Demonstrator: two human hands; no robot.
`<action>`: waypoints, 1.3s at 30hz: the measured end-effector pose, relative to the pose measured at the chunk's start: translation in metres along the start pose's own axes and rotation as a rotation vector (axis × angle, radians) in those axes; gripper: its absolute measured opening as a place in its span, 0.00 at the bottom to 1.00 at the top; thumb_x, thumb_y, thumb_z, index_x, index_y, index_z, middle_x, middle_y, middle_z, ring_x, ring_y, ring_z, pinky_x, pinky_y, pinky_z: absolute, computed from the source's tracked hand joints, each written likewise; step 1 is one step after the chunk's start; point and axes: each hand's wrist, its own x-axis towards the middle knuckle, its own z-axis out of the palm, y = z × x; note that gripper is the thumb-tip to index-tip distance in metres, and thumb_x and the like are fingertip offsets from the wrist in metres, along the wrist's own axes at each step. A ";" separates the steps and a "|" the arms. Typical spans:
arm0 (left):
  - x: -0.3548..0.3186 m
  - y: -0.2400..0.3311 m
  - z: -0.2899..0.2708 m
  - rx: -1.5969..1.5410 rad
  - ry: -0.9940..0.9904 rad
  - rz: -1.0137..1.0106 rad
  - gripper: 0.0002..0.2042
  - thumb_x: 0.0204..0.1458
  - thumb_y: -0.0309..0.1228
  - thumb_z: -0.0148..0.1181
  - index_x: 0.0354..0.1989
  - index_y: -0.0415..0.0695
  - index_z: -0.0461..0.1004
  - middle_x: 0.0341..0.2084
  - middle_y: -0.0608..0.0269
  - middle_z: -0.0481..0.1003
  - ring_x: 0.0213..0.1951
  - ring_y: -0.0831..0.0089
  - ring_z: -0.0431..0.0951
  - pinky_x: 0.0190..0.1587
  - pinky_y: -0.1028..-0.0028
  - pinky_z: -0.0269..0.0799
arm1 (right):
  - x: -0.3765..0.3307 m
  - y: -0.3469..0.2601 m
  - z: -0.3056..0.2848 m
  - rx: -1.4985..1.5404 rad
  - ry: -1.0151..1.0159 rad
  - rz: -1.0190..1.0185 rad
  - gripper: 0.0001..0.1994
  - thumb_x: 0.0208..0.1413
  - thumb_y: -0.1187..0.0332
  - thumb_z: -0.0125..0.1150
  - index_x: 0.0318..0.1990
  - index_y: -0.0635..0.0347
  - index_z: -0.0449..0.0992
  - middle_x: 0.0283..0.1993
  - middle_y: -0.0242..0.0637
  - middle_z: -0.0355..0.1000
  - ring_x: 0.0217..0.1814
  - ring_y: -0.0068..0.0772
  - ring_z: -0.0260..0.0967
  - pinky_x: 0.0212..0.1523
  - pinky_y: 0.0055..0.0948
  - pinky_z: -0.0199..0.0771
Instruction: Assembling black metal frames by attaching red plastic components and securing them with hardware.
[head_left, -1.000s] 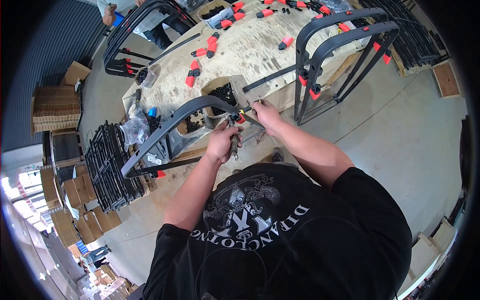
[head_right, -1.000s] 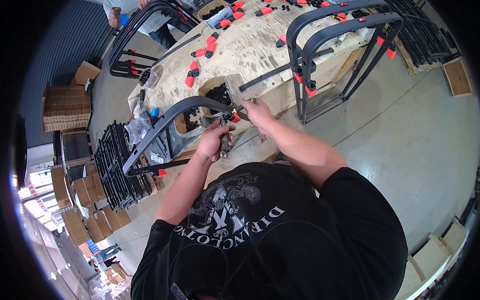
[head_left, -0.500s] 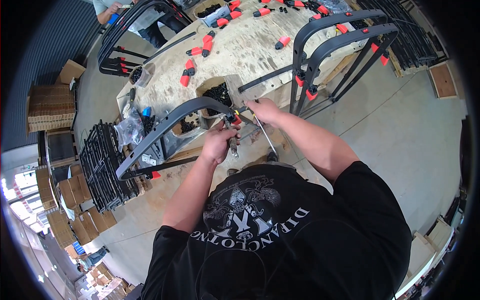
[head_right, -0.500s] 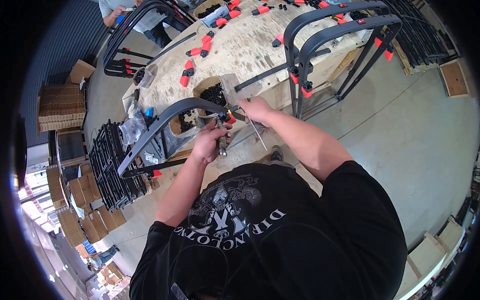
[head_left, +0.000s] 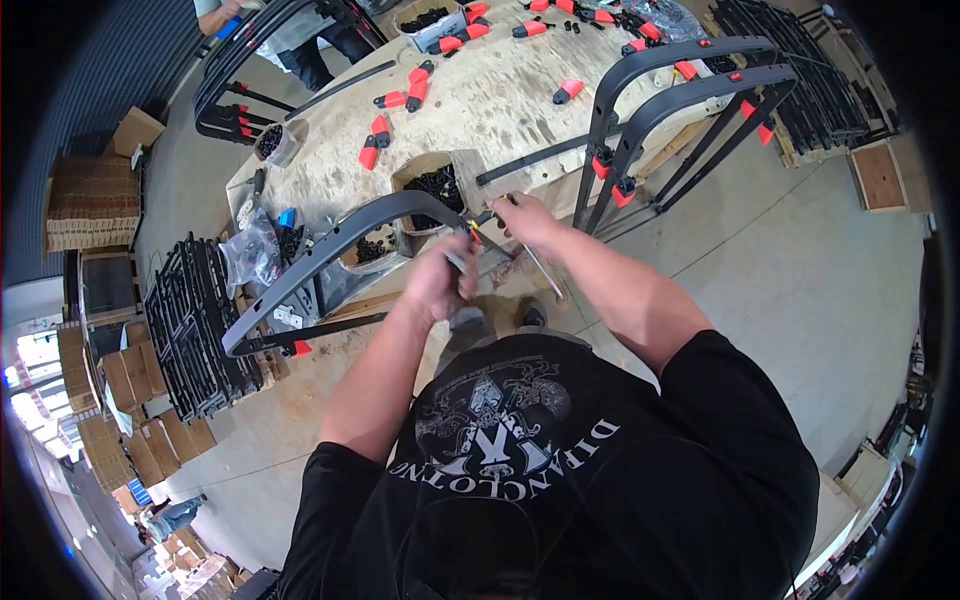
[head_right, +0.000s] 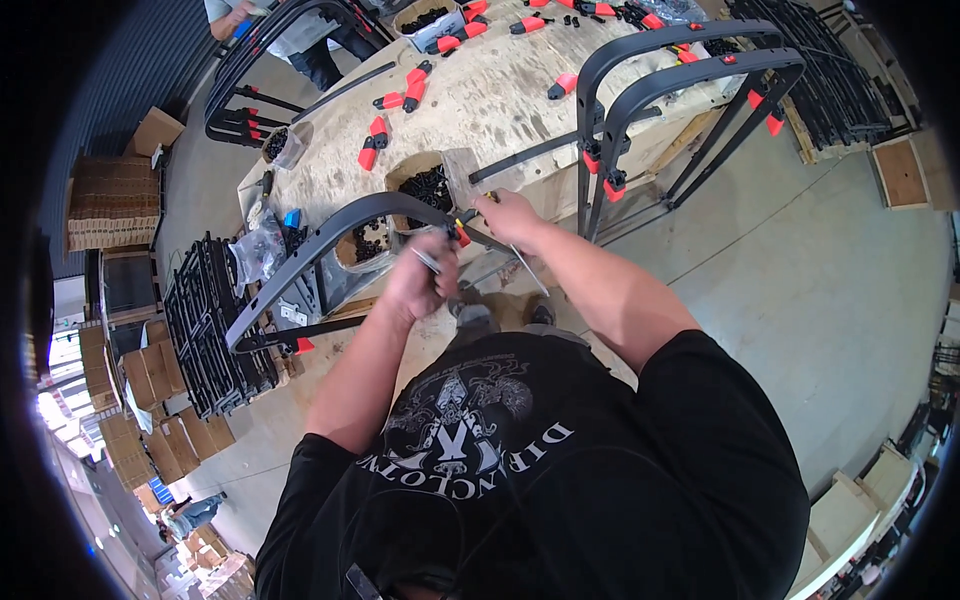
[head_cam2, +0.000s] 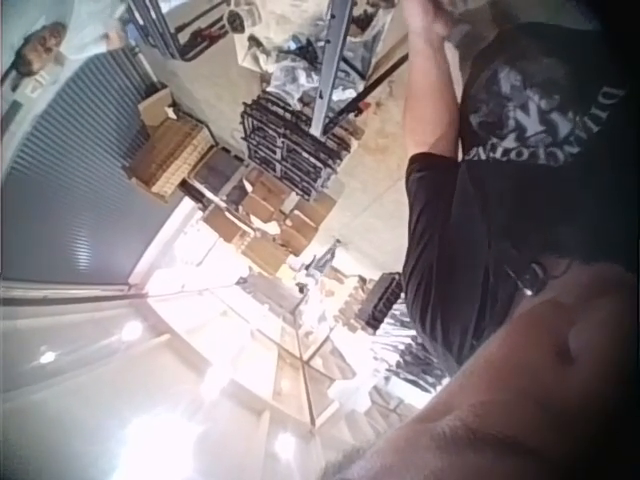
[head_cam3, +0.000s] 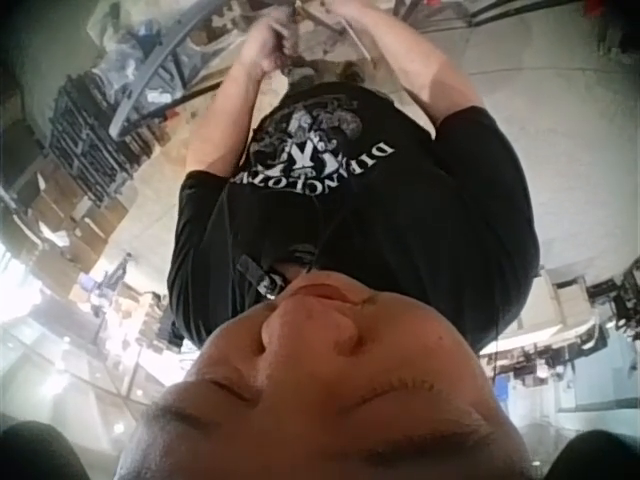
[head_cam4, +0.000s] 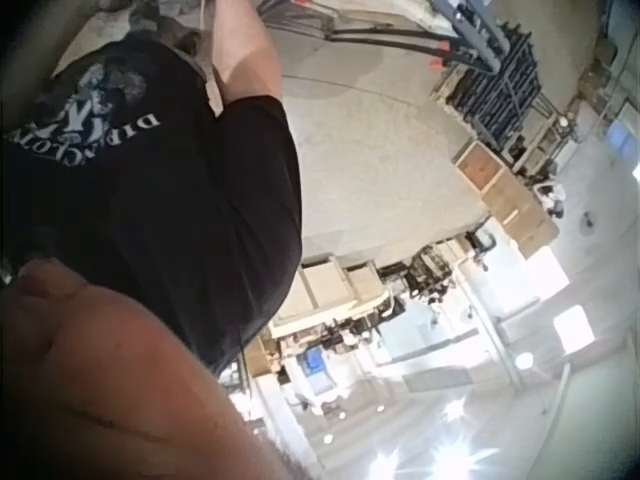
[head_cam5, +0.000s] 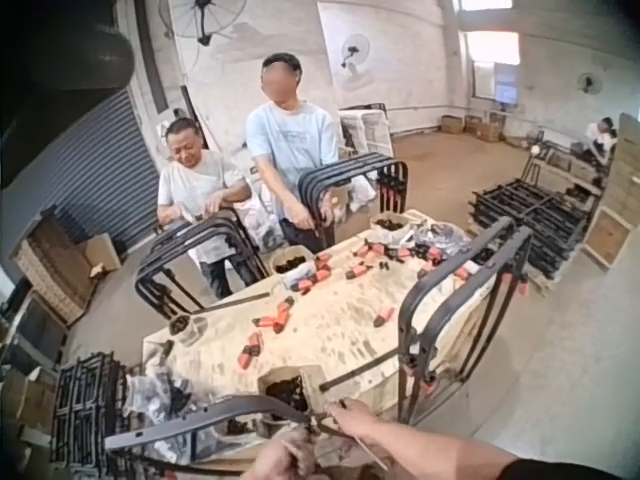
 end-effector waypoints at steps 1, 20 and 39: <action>-0.001 0.010 -0.006 -0.321 -0.191 0.002 0.12 0.59 0.38 0.59 0.37 0.40 0.72 0.26 0.61 0.76 0.30 0.70 0.79 0.26 0.71 0.73 | 0.001 0.000 -0.003 -0.018 -0.014 -0.031 0.22 0.63 0.51 0.55 0.41 0.68 0.74 0.26 0.38 0.71 0.24 0.30 0.67 0.26 0.34 0.68; 0.023 -0.026 -0.001 1.166 0.294 0.178 0.10 0.57 0.29 0.56 0.38 0.32 0.77 0.28 0.54 0.80 0.27 0.65 0.81 0.31 0.67 0.75 | -0.029 -0.008 0.030 -0.330 0.205 -0.035 0.36 0.50 0.49 0.73 0.49 0.79 0.70 0.42 0.58 0.77 0.44 0.46 0.79 0.43 0.37 0.77; 0.002 -0.021 -0.001 0.079 -0.053 0.010 0.07 0.57 0.31 0.58 0.36 0.40 0.73 0.25 0.59 0.76 0.28 0.65 0.82 0.32 0.69 0.80 | -0.030 -0.004 0.029 -0.243 0.188 -0.094 0.37 0.49 0.48 0.73 0.49 0.80 0.70 0.44 0.60 0.77 0.46 0.47 0.79 0.46 0.37 0.76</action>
